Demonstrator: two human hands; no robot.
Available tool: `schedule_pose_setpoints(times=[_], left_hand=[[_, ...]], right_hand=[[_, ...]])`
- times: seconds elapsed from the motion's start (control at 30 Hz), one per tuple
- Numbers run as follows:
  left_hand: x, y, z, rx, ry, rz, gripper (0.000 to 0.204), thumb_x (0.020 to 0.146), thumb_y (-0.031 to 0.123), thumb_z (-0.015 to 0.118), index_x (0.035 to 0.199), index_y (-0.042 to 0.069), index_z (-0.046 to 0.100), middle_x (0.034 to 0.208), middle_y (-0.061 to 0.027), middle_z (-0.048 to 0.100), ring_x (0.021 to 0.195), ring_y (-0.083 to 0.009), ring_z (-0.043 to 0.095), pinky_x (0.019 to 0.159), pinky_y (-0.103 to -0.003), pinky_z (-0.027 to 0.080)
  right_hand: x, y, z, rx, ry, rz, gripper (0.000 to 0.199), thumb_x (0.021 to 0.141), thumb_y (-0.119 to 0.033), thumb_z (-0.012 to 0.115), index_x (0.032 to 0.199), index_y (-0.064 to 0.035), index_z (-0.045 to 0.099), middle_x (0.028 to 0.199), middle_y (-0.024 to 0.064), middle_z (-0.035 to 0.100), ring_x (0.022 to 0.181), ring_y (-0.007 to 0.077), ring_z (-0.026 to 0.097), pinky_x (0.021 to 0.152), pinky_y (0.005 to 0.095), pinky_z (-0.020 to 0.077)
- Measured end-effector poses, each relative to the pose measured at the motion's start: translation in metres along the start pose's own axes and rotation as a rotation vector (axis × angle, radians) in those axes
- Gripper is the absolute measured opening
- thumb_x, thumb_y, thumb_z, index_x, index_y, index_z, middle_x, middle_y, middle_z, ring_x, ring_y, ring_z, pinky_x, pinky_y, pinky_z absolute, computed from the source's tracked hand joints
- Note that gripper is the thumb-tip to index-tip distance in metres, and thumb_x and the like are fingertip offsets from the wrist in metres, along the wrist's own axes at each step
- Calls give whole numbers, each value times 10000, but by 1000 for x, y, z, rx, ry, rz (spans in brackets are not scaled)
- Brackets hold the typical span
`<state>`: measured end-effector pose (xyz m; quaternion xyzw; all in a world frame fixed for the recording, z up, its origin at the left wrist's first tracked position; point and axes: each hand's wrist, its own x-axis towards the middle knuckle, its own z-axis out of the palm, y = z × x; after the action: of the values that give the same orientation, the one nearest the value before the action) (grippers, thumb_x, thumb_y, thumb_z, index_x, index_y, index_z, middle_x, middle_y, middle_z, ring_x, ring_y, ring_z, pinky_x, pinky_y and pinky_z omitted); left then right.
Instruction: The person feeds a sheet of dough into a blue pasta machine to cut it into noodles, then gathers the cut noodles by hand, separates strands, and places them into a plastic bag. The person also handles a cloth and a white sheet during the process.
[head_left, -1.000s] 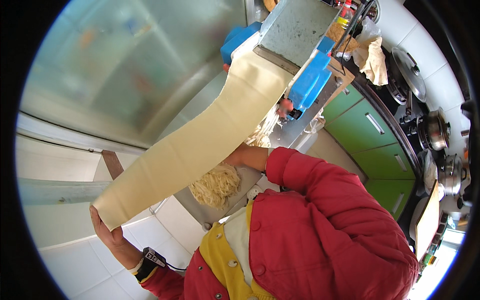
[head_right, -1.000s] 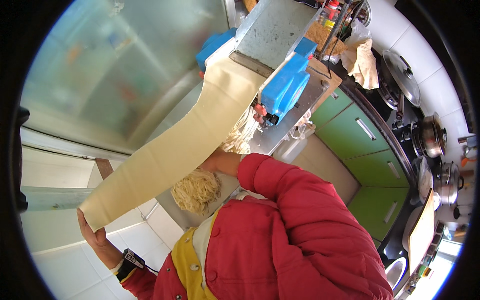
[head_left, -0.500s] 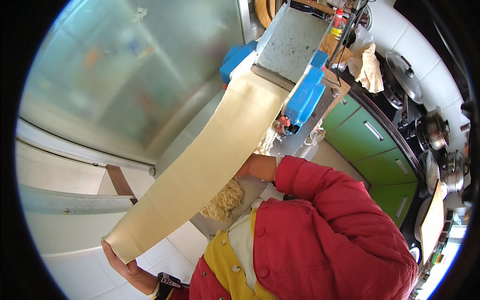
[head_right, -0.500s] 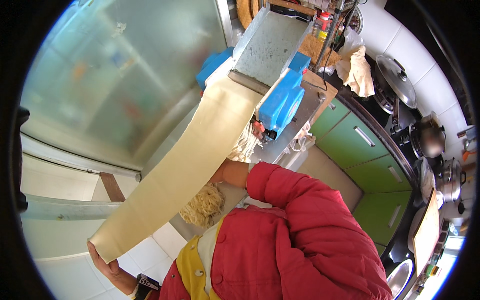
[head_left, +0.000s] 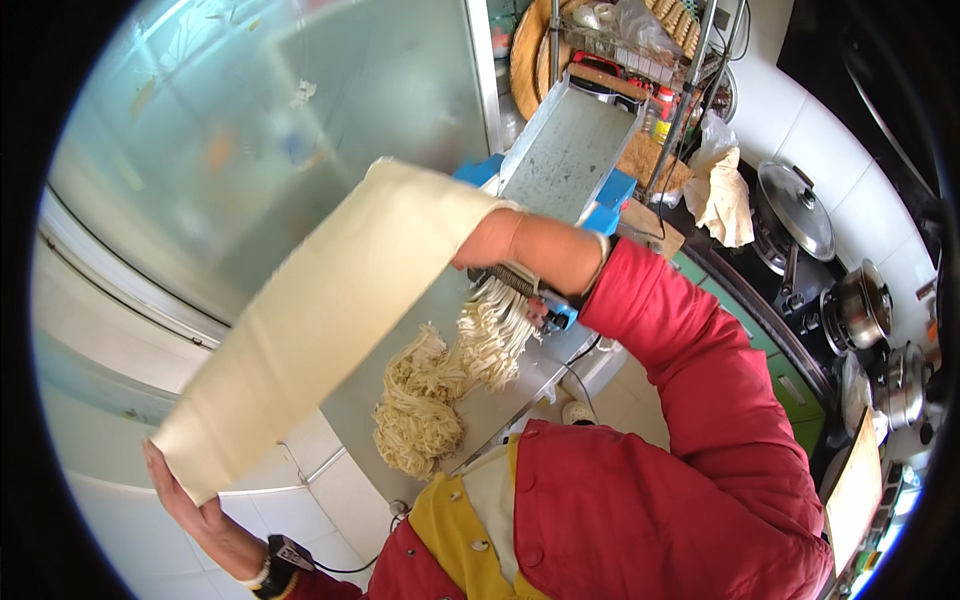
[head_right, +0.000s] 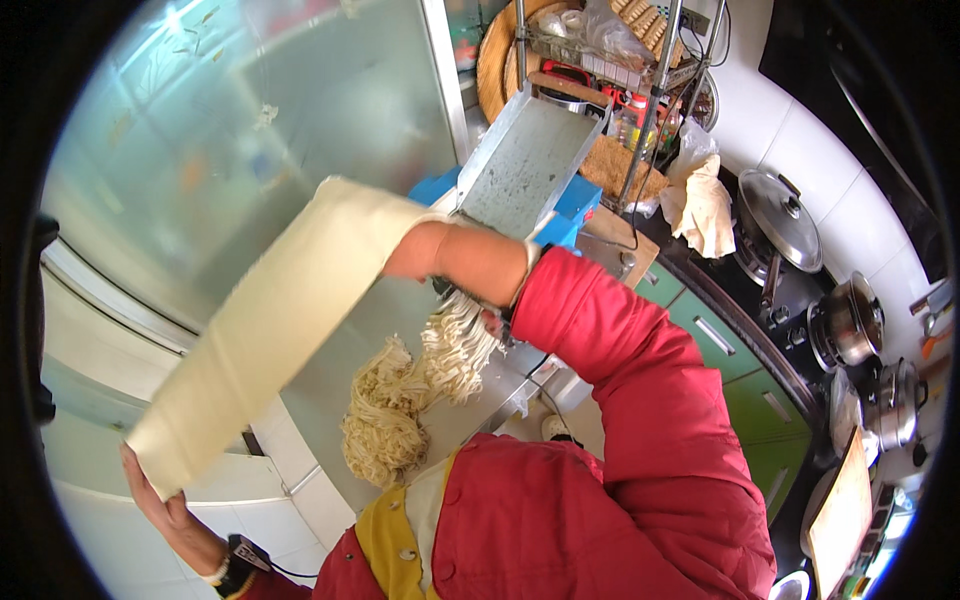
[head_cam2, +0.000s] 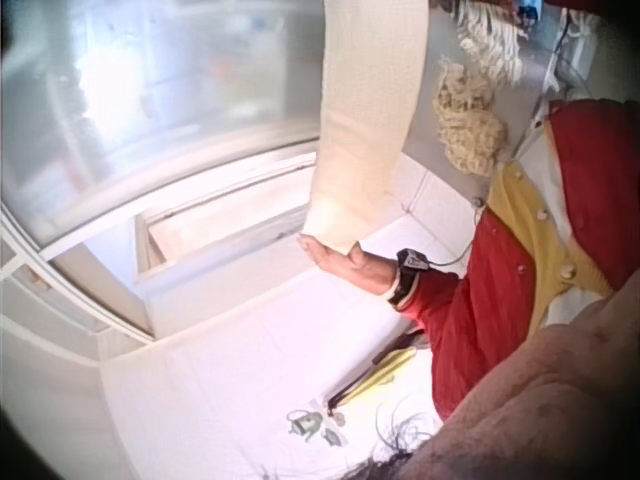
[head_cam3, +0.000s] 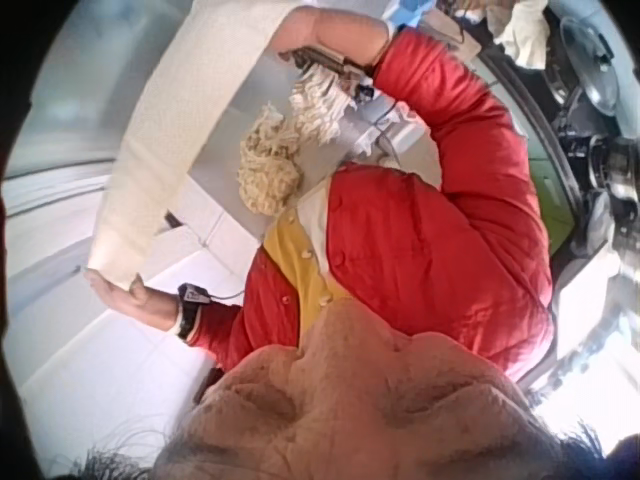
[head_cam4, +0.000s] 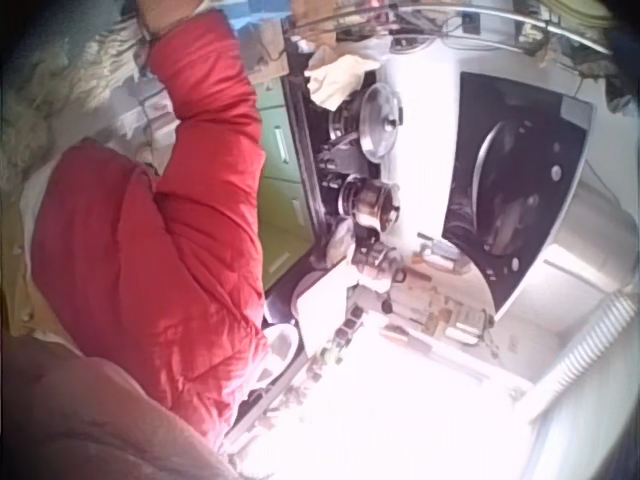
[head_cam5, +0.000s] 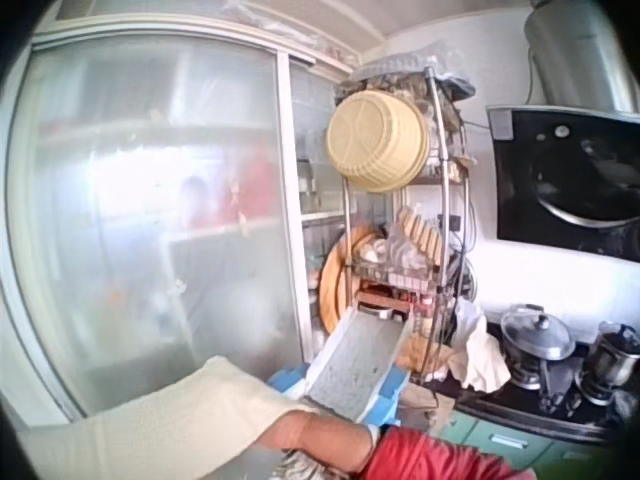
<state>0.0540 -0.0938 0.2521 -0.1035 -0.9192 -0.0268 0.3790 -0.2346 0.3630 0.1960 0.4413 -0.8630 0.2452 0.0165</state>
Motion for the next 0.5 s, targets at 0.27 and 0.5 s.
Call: schedule_pose_setpoints(times=[0.27,0.5], left_hand=[[193,179,46,-1422,103,-533,223,1031,240,452,1056,42,552,978,-20,611,868,-73,597,746,-213,492],[270,287,125,-1561,-44,-541,170,1016,211,488,1083,66,545,982,-18,628,868,-97,618,771,-249,523]], right_hand=[[-41,126,-107,705,392,253,411,924,-347,559,1286,-152,561,1290,35,586,1178,205,539,1005,385,404],[-80,237,-128,1332,310,539,427,928,-475,518,1265,-219,567,1253,-27,593,1187,167,516,986,413,396]])
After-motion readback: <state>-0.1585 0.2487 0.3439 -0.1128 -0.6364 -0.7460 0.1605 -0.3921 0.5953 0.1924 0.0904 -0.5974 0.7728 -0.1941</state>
